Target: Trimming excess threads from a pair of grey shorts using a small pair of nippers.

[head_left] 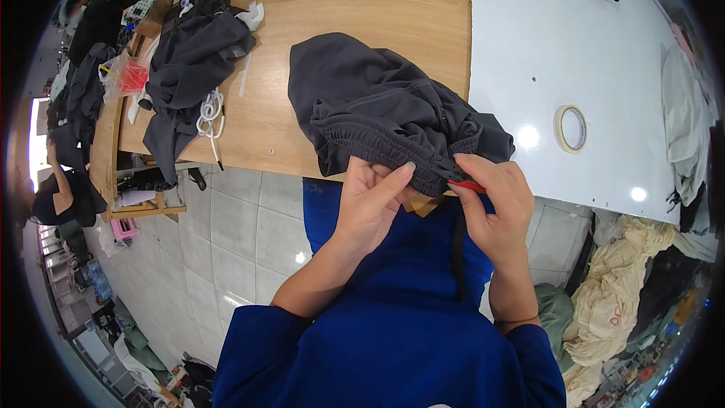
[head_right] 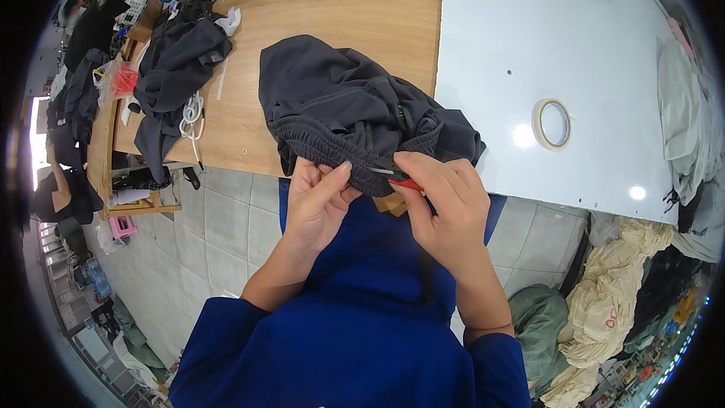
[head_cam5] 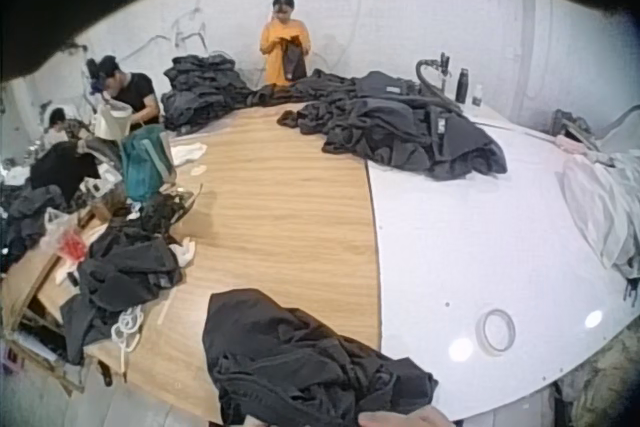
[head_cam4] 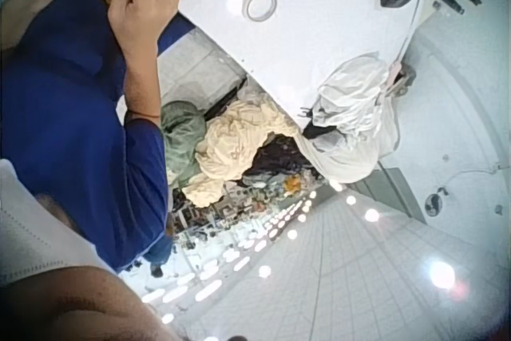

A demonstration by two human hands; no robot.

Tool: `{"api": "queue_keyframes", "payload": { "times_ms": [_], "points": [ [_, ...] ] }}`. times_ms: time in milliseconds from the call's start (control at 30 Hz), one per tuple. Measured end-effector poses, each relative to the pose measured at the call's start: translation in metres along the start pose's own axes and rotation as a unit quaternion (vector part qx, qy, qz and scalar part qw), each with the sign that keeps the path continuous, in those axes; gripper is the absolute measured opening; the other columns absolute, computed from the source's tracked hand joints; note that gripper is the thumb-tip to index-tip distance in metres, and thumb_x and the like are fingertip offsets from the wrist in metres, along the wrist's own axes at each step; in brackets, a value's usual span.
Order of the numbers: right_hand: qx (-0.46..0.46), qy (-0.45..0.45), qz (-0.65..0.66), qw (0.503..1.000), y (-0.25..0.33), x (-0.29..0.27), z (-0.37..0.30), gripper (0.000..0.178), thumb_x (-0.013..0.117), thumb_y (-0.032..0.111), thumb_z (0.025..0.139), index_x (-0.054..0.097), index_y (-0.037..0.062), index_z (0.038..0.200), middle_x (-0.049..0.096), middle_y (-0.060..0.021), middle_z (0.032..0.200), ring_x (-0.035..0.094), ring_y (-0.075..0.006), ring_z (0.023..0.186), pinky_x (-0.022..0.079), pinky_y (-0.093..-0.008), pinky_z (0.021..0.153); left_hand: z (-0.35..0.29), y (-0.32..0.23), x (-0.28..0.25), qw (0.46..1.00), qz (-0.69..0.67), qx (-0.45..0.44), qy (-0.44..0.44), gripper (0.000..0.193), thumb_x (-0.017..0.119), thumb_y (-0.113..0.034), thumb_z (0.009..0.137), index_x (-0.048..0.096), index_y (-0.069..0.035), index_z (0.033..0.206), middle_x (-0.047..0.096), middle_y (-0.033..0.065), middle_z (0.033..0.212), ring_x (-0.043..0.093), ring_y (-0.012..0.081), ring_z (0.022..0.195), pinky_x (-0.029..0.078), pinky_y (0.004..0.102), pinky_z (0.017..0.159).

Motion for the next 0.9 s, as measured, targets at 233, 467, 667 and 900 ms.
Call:
{"api": "queue_keyframes", "payload": {
  "times_ms": [233, 467, 667, 900],
  "points": [
    [-0.026, -0.018, -0.026, 0.999, 0.002, -0.003, 0.003, 0.031, 0.071, 0.001, 0.064, 0.068, 0.0064, 0.094, 0.068, -0.0044, 0.091, 0.054, -0.0176, 0.065, 0.044, -0.0258, 0.060, 0.000, -0.001, 0.002, 1.000, -0.010, -0.003, 0.008, 0.033, 0.049, 0.001, 0.090, 0.038, -0.004, 0.121, 0.058, 0.0127, 0.110, 0.061, 0.0187, 0.099, 0.053, 0.0310, 0.083],
    [-0.024, -0.024, -0.020, 0.999, 0.002, -0.001, 0.002, 0.032, 0.071, 0.001, 0.063, 0.069, 0.0077, 0.094, 0.067, -0.0033, 0.090, 0.052, -0.0173, 0.064, 0.043, -0.0254, 0.060, 0.000, 0.001, 0.003, 0.999, -0.028, -0.020, 0.007, 0.034, 0.051, 0.002, 0.089, 0.038, -0.004, 0.120, 0.058, 0.0128, 0.110, 0.060, 0.0184, 0.100, 0.051, 0.0313, 0.085],
    [-0.016, -0.020, -0.012, 1.000, 0.002, 0.002, 0.001, 0.031, 0.072, 0.002, 0.063, 0.069, 0.0071, 0.093, 0.067, -0.0037, 0.089, 0.052, -0.0177, 0.065, 0.042, -0.0248, 0.060, 0.000, -0.001, 0.003, 1.000, -0.002, -0.005, 0.006, 0.032, 0.047, 0.000, 0.091, 0.038, -0.003, 0.122, 0.058, 0.0131, 0.111, 0.061, 0.0190, 0.098, 0.054, 0.0318, 0.084],
    [0.205, -0.048, 0.259, 0.943, -0.008, 0.030, -0.015, 0.053, 0.078, 0.005, 0.058, 0.060, 0.0010, 0.108, 0.064, -0.0072, 0.080, 0.057, -0.0147, 0.073, 0.045, -0.0238, 0.067, -0.001, 0.006, 0.004, 1.000, -0.027, -0.012, 0.003, 0.034, 0.046, -0.001, 0.092, 0.037, -0.004, 0.124, 0.054, 0.0127, 0.119, 0.056, 0.0206, 0.108, 0.049, 0.0351, 0.089]
  ]
}}
Point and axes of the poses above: each hand's wrist, its own z-axis towards the middle knuckle, its own x-axis out of the palm, y = z × x, the point moved 3 cm from there along z, towards the middle knuckle
